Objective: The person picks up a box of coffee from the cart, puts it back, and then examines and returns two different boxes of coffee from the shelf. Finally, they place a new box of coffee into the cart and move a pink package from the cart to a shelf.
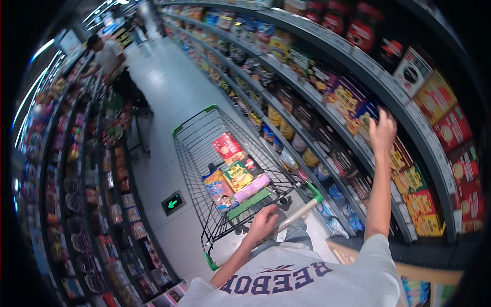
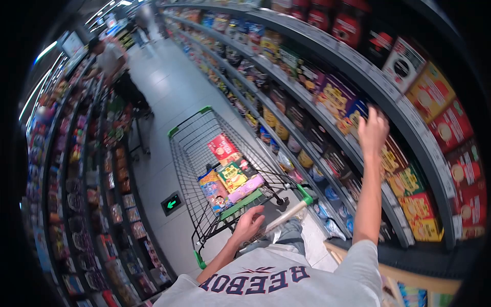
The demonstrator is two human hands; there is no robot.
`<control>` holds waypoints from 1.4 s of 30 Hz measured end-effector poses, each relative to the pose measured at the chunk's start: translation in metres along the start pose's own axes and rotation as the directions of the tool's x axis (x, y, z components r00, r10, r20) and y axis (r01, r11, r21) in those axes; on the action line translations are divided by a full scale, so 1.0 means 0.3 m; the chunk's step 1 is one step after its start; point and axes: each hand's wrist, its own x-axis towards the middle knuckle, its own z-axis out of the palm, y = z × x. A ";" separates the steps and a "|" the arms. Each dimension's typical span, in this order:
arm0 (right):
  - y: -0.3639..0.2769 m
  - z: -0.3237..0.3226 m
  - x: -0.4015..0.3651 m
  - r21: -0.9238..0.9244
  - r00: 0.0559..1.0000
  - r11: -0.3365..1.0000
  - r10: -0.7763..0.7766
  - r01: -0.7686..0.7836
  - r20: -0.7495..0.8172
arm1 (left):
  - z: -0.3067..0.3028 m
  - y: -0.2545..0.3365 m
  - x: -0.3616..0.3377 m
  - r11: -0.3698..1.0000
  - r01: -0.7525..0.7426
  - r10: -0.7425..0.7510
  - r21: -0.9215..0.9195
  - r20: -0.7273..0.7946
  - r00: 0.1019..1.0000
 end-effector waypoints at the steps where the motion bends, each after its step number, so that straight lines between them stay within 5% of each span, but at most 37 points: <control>1: -0.030 0.007 -0.021 -0.006 0.998 1.000 -0.005 0.005 -0.063 | -0.011 -0.026 -0.008 0.999 -0.022 0.021 -0.033 -0.053 0.998; 5: -0.207 0.033 -0.186 0.261 0.997 0.965 -0.011 0.032 -0.082 | -0.089 0.042 -0.102 0.999 -0.003 -0.004 -0.045 -0.169 0.986; 10: -0.436 0.201 -0.619 0.539 0.930 0.833 -0.092 -0.125 0.357 | -0.168 -0.052 -0.201 0.999 -0.031 0.006 -0.039 -0.524 0.852; 13: -0.550 0.254 -0.850 0.532 0.760 0.777 -0.110 -0.336 0.640 | -0.267 -0.145 -0.259 0.911 0.013 0.248 0.412 -0.572 0.782; 16: -0.613 0.273 -0.930 0.358 0.785 0.934 -0.234 0.017 0.574 | -0.308 -0.248 -0.336 0.789 0.248 0.137 0.562 -0.555 0.820; 20: -0.619 0.349 -0.952 0.283 0.723 0.958 -0.156 -0.056 0.673 | -0.294 -0.357 -0.354 0.707 0.323 -0.006 0.630 -0.451 0.892; 21: -0.615 0.354 -0.951 0.294 0.726 0.955 -0.170 -0.046 0.666 | -0.285 -0.348 -0.343 0.677 0.331 0.083 0.657 -0.516 0.852; 34: -0.632 0.370 -0.937 0.279 0.702 0.959 -0.166 -0.048 0.692 | -0.334 -0.245 -0.312 0.770 0.394 -0.104 0.501 -0.511 0.853; 42: -0.622 0.356 -0.950 0.304 0.726 0.951 -0.168 -0.059 0.666 | -0.323 -0.267 -0.321 0.784 0.368 -0.057 0.501 -0.532 0.845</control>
